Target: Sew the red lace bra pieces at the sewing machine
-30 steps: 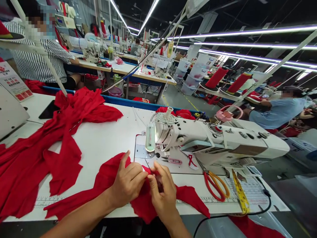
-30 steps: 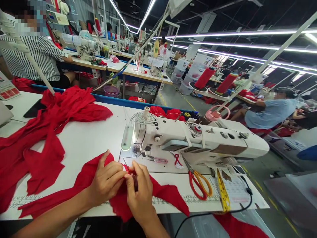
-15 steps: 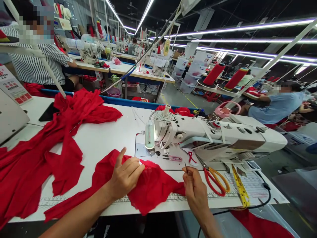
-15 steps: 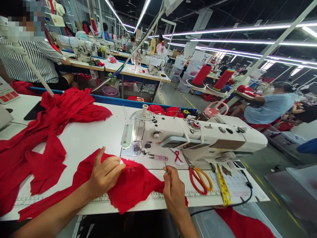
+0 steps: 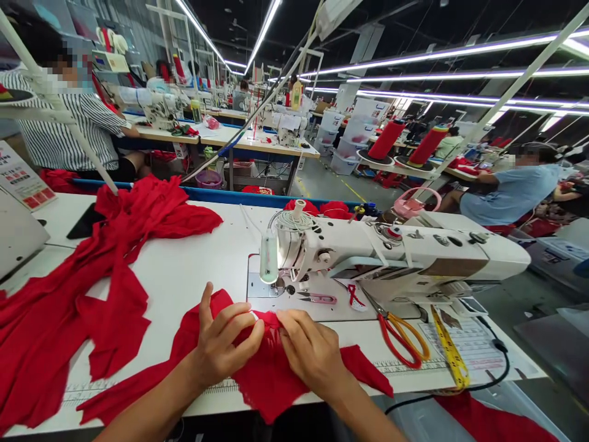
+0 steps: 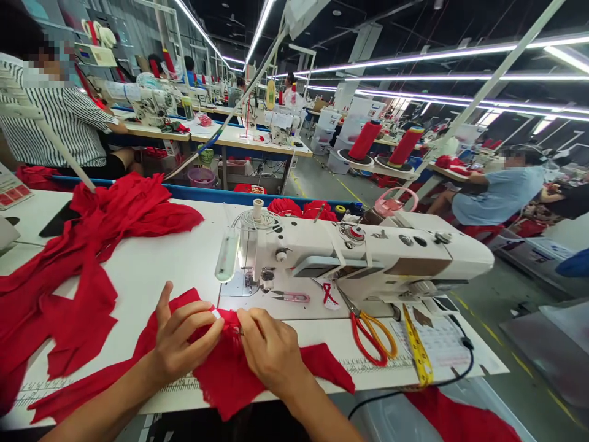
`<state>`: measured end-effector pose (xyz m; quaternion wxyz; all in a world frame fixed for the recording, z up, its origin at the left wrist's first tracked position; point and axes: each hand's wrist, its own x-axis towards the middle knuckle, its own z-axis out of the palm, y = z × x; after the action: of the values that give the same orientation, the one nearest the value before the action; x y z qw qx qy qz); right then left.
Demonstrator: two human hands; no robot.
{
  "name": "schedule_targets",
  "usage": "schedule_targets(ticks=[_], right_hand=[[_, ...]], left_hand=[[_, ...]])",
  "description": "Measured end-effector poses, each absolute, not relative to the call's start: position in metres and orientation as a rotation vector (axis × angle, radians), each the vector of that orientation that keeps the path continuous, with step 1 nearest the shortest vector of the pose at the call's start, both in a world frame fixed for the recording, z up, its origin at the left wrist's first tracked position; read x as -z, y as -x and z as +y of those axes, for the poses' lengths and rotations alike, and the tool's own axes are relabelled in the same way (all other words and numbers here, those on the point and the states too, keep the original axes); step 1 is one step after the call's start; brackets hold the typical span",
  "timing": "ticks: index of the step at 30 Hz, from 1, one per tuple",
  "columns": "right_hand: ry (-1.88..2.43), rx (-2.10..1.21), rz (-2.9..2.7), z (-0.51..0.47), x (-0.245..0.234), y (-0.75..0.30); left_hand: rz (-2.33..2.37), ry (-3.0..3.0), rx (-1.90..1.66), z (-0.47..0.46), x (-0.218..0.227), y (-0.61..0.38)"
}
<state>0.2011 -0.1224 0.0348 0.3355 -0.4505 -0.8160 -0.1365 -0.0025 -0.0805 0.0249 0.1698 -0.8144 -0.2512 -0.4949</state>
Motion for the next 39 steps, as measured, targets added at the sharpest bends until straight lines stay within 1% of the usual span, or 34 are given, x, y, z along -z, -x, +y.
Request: schedule_targets(ticks=[3,7,9,14,20,24,26,27,30,32,33,35,39], right_hand=[[1.163,0.451,-2.155,-0.122,-0.033,-0.207],[1.105,0.485,-2.165,-0.122,-0.029,-0.213],[1.067,0.494,-2.173,-0.123,-0.027,-0.216],[0.994,0.509,-2.209,-0.125,-0.025,-0.216],[1.004,0.549,-2.210,-0.117,-0.018,-0.214],[0.995,0.486,-2.206,-0.118,-0.018,-0.213],[1.120,0.370,-2.135,-0.124,-0.024,-0.210],[1.213,0.243,-2.075,-0.129,-0.030,-0.209],[1.438,-0.382,-1.856,-0.144,-0.048,-0.204],[1.434,-0.773,-1.803,-0.151,-0.056,-0.199],[1.421,-0.890,-1.800,-0.153,-0.058,-0.197],[1.413,-0.992,-1.840,-0.154,-0.057,-0.192],[1.514,-0.974,-1.886,-0.151,-0.048,-0.185]], left_hand=[[-0.718,2.314,1.363,-0.079,-0.032,0.005],[-0.620,2.294,1.291,-0.077,-0.035,0.006],[-0.550,2.295,1.305,-0.077,-0.032,0.005],[-0.555,2.300,1.359,-0.077,-0.026,-0.001],[-0.509,2.297,1.275,-0.077,-0.027,0.002],[-0.478,2.259,1.293,-0.078,-0.025,0.002],[-0.475,2.239,1.321,-0.079,-0.025,0.000],[-0.481,2.231,1.335,-0.079,-0.025,-0.001],[-0.491,2.229,1.365,-0.079,-0.026,-0.003],[-0.486,2.244,1.359,-0.080,-0.027,-0.003],[-0.482,2.250,1.356,-0.080,-0.027,-0.003],[-0.484,2.253,1.358,-0.080,-0.027,-0.003],[-0.491,2.235,1.385,-0.080,-0.028,-0.003]])
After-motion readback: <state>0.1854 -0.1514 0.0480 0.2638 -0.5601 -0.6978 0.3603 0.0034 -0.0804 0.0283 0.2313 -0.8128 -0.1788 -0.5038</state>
